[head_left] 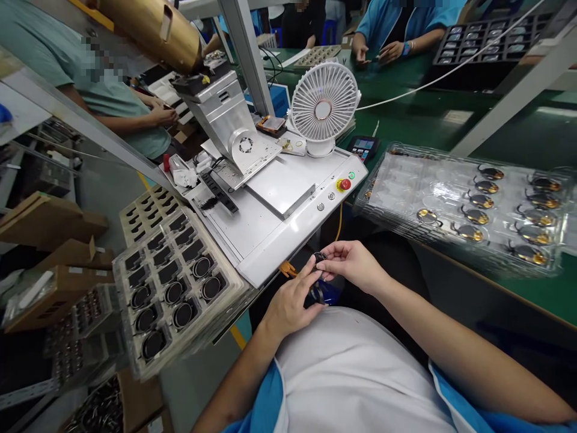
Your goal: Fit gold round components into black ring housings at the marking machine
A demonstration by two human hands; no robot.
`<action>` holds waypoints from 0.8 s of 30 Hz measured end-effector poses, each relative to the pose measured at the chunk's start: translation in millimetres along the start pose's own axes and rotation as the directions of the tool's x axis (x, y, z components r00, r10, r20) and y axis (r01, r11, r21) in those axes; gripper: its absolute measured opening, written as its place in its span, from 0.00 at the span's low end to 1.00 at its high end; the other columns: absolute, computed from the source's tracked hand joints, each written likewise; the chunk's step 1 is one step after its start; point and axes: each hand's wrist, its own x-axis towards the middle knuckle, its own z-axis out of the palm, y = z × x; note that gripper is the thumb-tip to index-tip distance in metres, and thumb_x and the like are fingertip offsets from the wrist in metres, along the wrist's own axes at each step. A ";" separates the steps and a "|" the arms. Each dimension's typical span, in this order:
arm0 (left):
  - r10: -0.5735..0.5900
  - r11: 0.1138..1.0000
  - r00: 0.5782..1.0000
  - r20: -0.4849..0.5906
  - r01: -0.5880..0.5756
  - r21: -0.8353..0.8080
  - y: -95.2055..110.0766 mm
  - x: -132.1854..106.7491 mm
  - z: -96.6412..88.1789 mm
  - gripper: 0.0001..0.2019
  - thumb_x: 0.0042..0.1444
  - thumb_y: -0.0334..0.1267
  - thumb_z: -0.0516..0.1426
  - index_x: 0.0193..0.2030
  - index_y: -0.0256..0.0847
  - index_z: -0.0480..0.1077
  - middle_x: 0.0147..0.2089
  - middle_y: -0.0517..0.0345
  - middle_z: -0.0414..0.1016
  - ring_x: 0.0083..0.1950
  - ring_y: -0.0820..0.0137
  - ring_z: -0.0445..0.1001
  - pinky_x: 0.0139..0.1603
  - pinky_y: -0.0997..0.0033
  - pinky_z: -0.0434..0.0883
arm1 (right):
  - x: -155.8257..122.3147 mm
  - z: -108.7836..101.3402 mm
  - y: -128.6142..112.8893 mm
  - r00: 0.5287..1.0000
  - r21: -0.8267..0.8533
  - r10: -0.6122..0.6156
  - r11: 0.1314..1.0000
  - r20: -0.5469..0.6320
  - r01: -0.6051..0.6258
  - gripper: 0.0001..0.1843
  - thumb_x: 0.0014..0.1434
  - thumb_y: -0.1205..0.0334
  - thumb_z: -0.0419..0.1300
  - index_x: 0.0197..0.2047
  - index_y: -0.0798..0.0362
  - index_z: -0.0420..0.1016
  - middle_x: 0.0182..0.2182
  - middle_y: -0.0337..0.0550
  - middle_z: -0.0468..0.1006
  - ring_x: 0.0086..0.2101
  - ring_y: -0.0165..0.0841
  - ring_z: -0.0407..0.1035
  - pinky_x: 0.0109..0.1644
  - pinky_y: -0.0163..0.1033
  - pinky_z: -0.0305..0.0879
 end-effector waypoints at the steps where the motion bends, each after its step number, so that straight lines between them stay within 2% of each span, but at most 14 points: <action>1: -0.009 1.000 1.000 0.011 0.009 0.006 0.2 0.4 -0.5 0.38 0.54 0.31 0.68 0.72 0.48 0.63 0.76 0.42 0.60 0.65 0.48 0.76 0.63 0.47 0.75 | -0.5 -0.3 1.1 1.000 0.007 0.002 1.000 -0.002 -0.002 0.27 0.35 0.52 0.83 0.32 0.58 0.80 0.25 0.43 0.81 0.25 0.32 0.77 0.32 0.36 0.79; 4: -0.050 0.994 0.999 0.018 0.052 -0.097 1.1 1.5 -1.5 0.38 0.53 0.30 0.68 0.70 0.50 0.65 0.75 0.44 0.63 0.68 0.48 0.73 0.65 0.47 0.74 | -0.7 -0.2 5.8 0.999 0.040 0.020 0.999 -0.033 -0.019 0.26 0.35 0.51 0.83 0.31 0.58 0.78 0.23 0.41 0.80 0.23 0.30 0.75 0.30 0.35 0.76; 6: -0.088 0.966 0.996 -0.027 0.079 -0.246 0.9 1.6 -0.1 0.39 0.50 0.31 0.70 0.69 0.50 0.66 0.76 0.43 0.62 0.64 0.50 0.77 0.63 0.48 0.76 | -0.5 0.3 8.3 0.998 0.070 0.034 0.997 -0.049 -0.030 0.25 0.36 0.51 0.82 0.28 0.57 0.76 0.21 0.37 0.77 0.20 0.27 0.70 0.26 0.32 0.72; 8: -0.150 0.904 0.982 -0.114 0.089 -0.419 -0.9 1.5 3.4 0.40 0.47 0.32 0.73 0.67 0.48 0.68 0.76 0.40 0.62 0.58 0.53 0.81 0.60 0.51 0.78 | -0.9 1.1 8.6 0.998 0.090 0.046 0.995 -0.033 -0.043 0.25 0.37 0.52 0.82 0.26 0.56 0.74 0.19 0.34 0.73 0.19 0.24 0.66 0.24 0.30 0.68; 10: -0.228 0.811 0.953 -0.200 0.072 -0.581 -4.3 1.7 8.5 0.36 0.47 0.34 0.74 0.64 0.45 0.71 0.69 0.40 0.71 0.57 0.55 0.82 0.60 0.52 0.77 | -2.5 3.0 6.9 0.998 0.108 0.067 0.992 0.003 -0.067 0.24 0.37 0.53 0.82 0.25 0.57 0.74 0.20 0.34 0.74 0.20 0.22 0.65 0.24 0.28 0.66; 13: -0.298 0.681 0.912 -0.281 -0.003 -0.732 -10.1 2.6 15.9 0.28 0.47 0.39 0.75 0.56 0.44 0.76 0.54 0.47 0.83 0.57 0.58 0.81 0.61 0.56 0.76 | -7.3 8.7 3.7 0.988 0.153 0.138 0.977 0.065 -0.147 0.25 0.35 0.54 0.83 0.24 0.57 0.73 0.24 0.37 0.77 0.23 0.24 0.69 0.28 0.29 0.70; 15: -0.334 0.630 0.890 -0.310 -0.034 -0.776 -12.5 2.7 19.5 0.27 0.45 0.43 0.76 0.52 0.46 0.78 0.53 0.49 0.84 0.55 0.60 0.82 0.59 0.58 0.77 | -11.3 14.6 3.0 0.978 0.194 0.181 0.961 0.108 -0.199 0.26 0.35 0.54 0.83 0.24 0.56 0.72 0.25 0.38 0.78 0.25 0.26 0.71 0.31 0.32 0.73; 18: -0.393 0.589 0.875 -0.284 0.002 -0.808 -13.9 1.5 22.6 0.28 0.41 0.46 0.77 0.51 0.48 0.79 0.55 0.50 0.84 0.52 0.59 0.84 0.54 0.57 0.80 | -17.0 24.8 4.3 0.974 0.221 0.188 0.952 0.124 -0.212 0.25 0.35 0.58 0.82 0.25 0.55 0.69 0.24 0.36 0.76 0.25 0.27 0.71 0.32 0.34 0.73; 21: -0.399 0.585 0.876 -0.271 0.016 -0.811 -15.0 -0.1 24.1 0.29 0.38 0.45 0.78 0.50 0.49 0.80 0.54 0.50 0.85 0.50 0.57 0.85 0.51 0.56 0.82 | -21.2 33.9 6.1 0.992 0.173 0.112 0.977 0.066 -0.122 0.24 0.36 0.63 0.79 0.27 0.53 0.66 0.21 0.32 0.73 0.23 0.25 0.67 0.29 0.31 0.67; 24: -0.390 0.605 0.867 -0.309 -0.012 -0.796 -16.8 -1.0 25.4 0.30 0.36 0.45 0.78 0.50 0.50 0.81 0.53 0.51 0.85 0.50 0.57 0.85 0.52 0.55 0.82 | -23.6 40.3 6.8 1.000 0.085 0.011 0.996 0.016 -0.013 0.21 0.40 0.64 0.74 0.28 0.52 0.64 0.21 0.30 0.70 0.22 0.23 0.62 0.26 0.30 0.59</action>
